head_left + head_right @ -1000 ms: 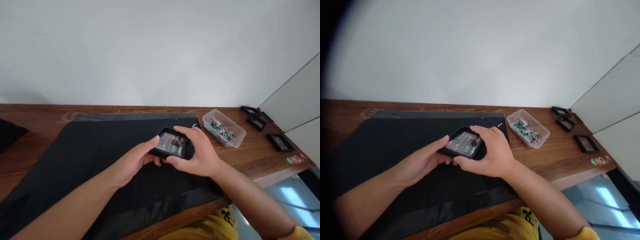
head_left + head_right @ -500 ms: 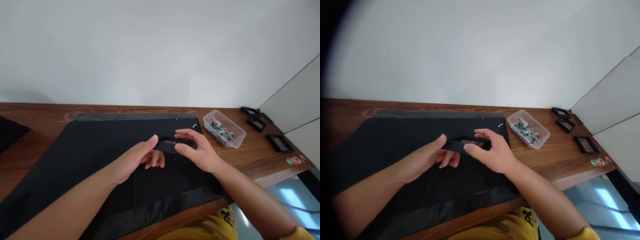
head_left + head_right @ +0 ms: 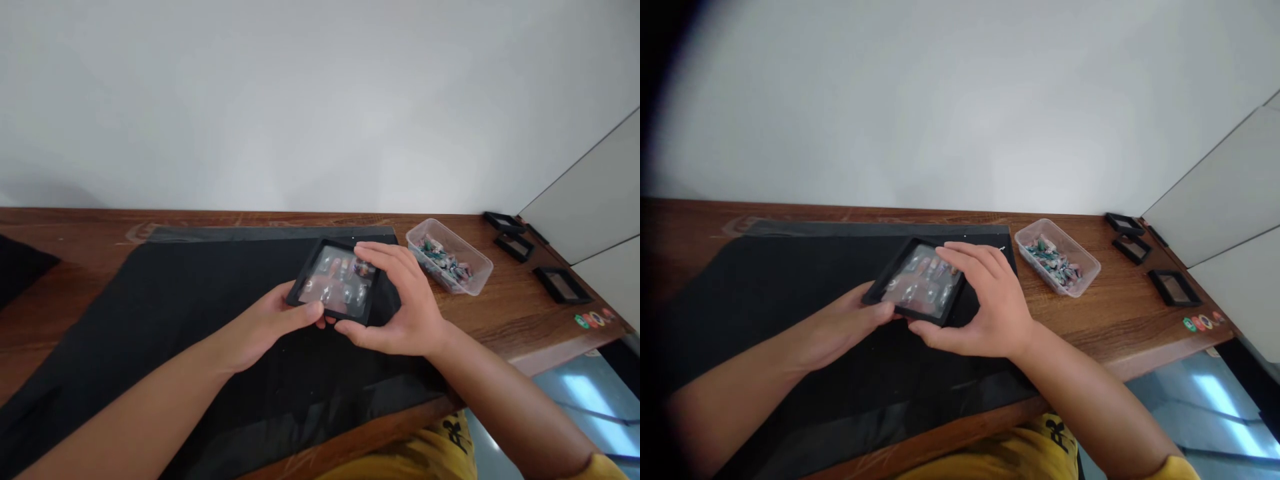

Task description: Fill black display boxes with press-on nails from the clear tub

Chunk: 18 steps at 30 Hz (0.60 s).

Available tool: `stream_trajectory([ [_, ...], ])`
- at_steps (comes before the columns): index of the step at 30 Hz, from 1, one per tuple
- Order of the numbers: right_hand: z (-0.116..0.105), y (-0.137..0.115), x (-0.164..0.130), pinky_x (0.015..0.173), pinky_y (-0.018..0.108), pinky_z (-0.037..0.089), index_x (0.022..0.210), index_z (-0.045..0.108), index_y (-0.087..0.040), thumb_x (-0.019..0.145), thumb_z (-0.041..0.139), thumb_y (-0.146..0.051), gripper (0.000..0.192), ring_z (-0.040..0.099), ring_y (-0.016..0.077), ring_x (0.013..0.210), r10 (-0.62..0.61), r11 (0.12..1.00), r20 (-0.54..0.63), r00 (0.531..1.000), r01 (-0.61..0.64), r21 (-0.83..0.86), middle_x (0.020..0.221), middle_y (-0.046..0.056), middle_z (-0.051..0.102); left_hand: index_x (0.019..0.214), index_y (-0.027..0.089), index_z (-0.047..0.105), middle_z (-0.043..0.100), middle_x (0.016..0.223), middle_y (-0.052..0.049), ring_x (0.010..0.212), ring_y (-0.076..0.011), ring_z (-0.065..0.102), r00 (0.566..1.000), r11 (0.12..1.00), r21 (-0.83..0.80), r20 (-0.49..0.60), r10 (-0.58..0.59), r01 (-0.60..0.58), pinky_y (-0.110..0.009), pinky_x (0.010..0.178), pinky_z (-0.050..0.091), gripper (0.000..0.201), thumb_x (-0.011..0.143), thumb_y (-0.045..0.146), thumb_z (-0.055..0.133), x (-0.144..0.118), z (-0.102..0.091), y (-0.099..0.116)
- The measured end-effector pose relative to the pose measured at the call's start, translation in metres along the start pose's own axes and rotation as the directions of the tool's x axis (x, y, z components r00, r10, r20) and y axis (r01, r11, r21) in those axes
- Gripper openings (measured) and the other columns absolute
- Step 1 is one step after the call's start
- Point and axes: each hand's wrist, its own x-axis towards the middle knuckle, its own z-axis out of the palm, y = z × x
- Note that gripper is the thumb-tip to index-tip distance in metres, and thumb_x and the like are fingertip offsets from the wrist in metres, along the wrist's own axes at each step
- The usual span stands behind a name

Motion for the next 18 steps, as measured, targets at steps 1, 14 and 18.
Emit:
stream_trajectory([
  [1,0.000,0.001,0.000,0.121,0.057,0.058,0.157,0.065,-0.028,0.093,0.084,-0.058,0.073,0.075,0.0360,0.138,-0.018,1.000,0.007,1.000,0.018,-0.008,0.151,0.015,0.077,0.081,0.025,0.084,0.087,0.086,-0.005,0.080,-0.0271,0.077,1.000,1.000,-0.009,0.019,0.004,-0.003,-0.040,0.081,0.065,0.043,0.061,0.061,0.099,-0.001,0.001,0.004],
  [14,-0.003,0.013,0.004,0.125,0.055,0.061,0.165,0.057,-0.026,0.105,0.078,-0.042,0.065,0.071,0.0313,0.145,-0.358,0.933,-0.090,0.929,0.353,-0.069,0.150,0.013,0.076,0.090,0.025,0.090,0.092,0.100,-0.007,0.109,-0.0323,0.084,0.991,0.997,0.064,0.132,0.037,-0.046,-0.048,0.110,0.062,0.039,0.064,0.053,0.102,0.006,-0.004,0.003],
  [18,-0.001,0.016,0.001,0.126,0.058,0.060,0.164,0.059,-0.030,0.106,0.076,-0.037,0.061,0.065,0.0335,0.155,-0.345,0.935,-0.044,0.938,0.339,-0.107,0.158,0.011,0.072,0.091,0.027,0.092,0.093,0.102,-0.006,0.110,-0.0313,0.085,0.988,0.998,0.017,0.146,0.056,-0.059,-0.052,0.117,0.061,0.039,0.066,0.054,0.105,0.007,-0.004,0.001],
])
